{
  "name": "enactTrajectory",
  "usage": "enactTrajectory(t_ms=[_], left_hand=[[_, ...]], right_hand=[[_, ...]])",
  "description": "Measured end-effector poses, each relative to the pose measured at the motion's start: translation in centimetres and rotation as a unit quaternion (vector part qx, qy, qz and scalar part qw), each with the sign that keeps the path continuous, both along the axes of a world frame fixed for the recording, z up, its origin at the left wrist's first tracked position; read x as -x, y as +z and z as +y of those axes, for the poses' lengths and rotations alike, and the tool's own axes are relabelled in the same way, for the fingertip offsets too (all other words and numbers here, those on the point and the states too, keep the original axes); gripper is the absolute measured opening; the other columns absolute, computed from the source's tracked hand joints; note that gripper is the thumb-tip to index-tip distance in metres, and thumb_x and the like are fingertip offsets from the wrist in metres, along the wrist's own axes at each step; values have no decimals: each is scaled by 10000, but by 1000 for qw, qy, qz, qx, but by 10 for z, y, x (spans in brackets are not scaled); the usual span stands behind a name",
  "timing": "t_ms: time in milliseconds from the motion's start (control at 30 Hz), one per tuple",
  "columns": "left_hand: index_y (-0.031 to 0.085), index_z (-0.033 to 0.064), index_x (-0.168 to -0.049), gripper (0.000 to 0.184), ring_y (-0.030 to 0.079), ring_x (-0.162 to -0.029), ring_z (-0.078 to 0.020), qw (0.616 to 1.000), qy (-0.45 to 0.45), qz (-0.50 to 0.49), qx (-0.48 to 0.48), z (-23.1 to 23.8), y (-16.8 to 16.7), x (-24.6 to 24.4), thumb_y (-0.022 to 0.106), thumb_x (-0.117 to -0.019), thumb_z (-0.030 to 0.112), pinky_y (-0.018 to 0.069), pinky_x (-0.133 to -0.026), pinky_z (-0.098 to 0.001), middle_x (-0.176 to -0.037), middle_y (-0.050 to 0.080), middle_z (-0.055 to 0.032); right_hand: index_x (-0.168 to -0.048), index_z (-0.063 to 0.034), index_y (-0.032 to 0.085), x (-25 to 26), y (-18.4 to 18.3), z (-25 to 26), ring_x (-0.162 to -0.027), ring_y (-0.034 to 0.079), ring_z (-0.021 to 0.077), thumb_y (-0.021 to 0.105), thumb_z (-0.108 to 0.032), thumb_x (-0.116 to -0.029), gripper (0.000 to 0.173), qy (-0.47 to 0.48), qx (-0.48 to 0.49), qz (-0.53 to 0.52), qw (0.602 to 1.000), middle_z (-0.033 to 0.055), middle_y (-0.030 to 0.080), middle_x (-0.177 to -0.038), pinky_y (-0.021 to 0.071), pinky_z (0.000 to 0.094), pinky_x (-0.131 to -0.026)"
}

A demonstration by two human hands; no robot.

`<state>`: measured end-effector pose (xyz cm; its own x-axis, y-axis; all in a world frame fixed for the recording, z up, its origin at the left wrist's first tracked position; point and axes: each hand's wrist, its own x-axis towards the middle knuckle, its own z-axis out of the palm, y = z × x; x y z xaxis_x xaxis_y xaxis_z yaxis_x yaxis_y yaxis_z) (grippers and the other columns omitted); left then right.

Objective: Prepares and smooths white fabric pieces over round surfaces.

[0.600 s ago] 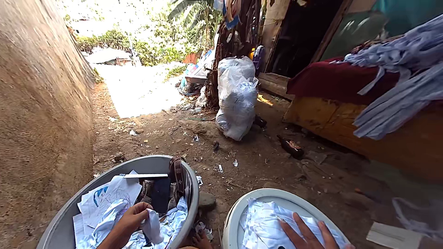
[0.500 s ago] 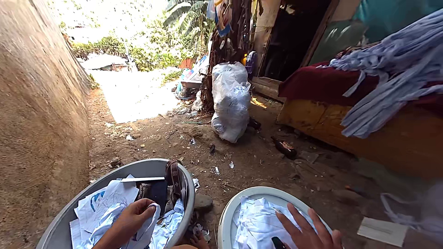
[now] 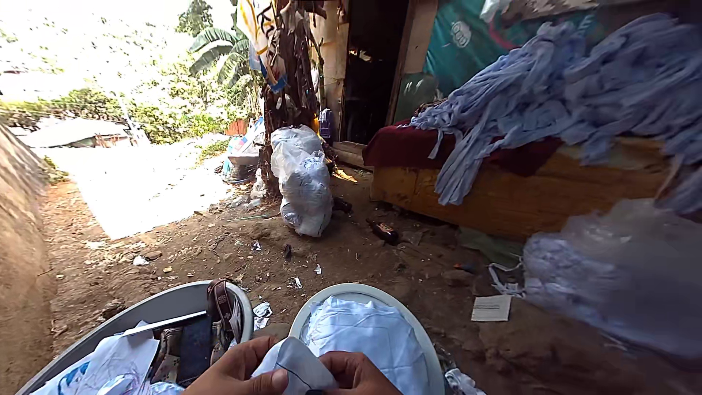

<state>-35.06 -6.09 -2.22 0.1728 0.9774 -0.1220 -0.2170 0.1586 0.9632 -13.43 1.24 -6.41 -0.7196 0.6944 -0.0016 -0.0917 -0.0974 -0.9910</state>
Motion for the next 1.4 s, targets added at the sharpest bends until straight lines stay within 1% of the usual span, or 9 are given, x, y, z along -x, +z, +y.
enactTrajectory(t_ms=[200,367,500,567,700,800,900,1100,1400], left_hand=[[664,56,-1016,125,673,-787,14,980,96,152,-86,-2,-22,-13,574,-961,-12,565,-740,-194,-855,709,75],[731,-24,-1065,206,541,-685,9,908,150,347,-180,2,-34,-25,603,-991,120,468,-651,-180,-805,641,-17],[637,48,-1243,287,692,-746,-37,993,97,55,-44,2,-33,-44,409,-1071,75,579,-716,-221,-882,741,26],[696,63,-1165,326,744,-980,-168,988,107,-112,4,1,-35,-52,383,-1085,104,598,-917,-339,-1054,770,-64],[761,125,-1089,667,716,-1060,-169,977,90,-194,14,7,-39,-55,243,-1077,544,558,-975,-355,-1093,764,-56],[738,59,-990,375,753,-851,-131,972,159,-171,31,11,-38,-64,380,-1089,108,624,-810,-300,-925,776,-51],[630,6,-1231,344,743,-846,-129,984,122,-128,37,21,-47,-61,489,-952,-138,630,-770,-309,-1046,751,-51],[213,94,-1612,901,699,-1031,-115,998,-27,52,-24,44,-59,-35,652,-835,-36,624,-792,-303,-1653,207,-113],[132,150,-1643,1104,674,-743,-112,972,-109,209,-9,53,-82,-33,773,-769,-62,588,-640,-323,-1698,-31,-144]], right_hand=[[-884,-87,706,-54,19,3,-693,650,-14,671,42,-869,135,-70,32,-14,997,-80,703,-752,552,187,-687],[-999,-39,773,-77,24,-2,-662,637,41,689,-139,-931,146,-196,-244,-207,927,25,720,-784,542,258,-652],[-1086,-23,763,-79,22,-14,-516,546,45,652,-117,-957,195,-267,-308,-206,890,37,672,-687,482,240,-515],[-1086,12,724,-77,19,-21,-630,664,15,634,-10,-948,166,-271,-205,-108,934,6,723,-765,570,200,-607],[-1014,-167,785,-73,-5,-22,-944,713,47,623,-119,-993,170,-277,-96,88,952,-72,752,-1042,605,279,-877],[-937,-160,805,-64,-13,-26,-842,735,56,609,-51,-983,230,-340,-6,146,929,-33,782,-914,610,269,-828],[-956,-44,759,-54,-12,-25,-726,712,50,610,106,-921,214,-407,41,91,908,-11,757,-815,609,234,-721],[-1054,22,755,-70,-13,-25,-921,685,11,611,158,-860,278,-360,-83,5,929,15,729,-1047,586,191,-817],[-1088,65,753,-89,-45,-39,-847,659,80,654,88,-852,257,-344,-196,-187,899,210,679,-1119,550,196,-765]])
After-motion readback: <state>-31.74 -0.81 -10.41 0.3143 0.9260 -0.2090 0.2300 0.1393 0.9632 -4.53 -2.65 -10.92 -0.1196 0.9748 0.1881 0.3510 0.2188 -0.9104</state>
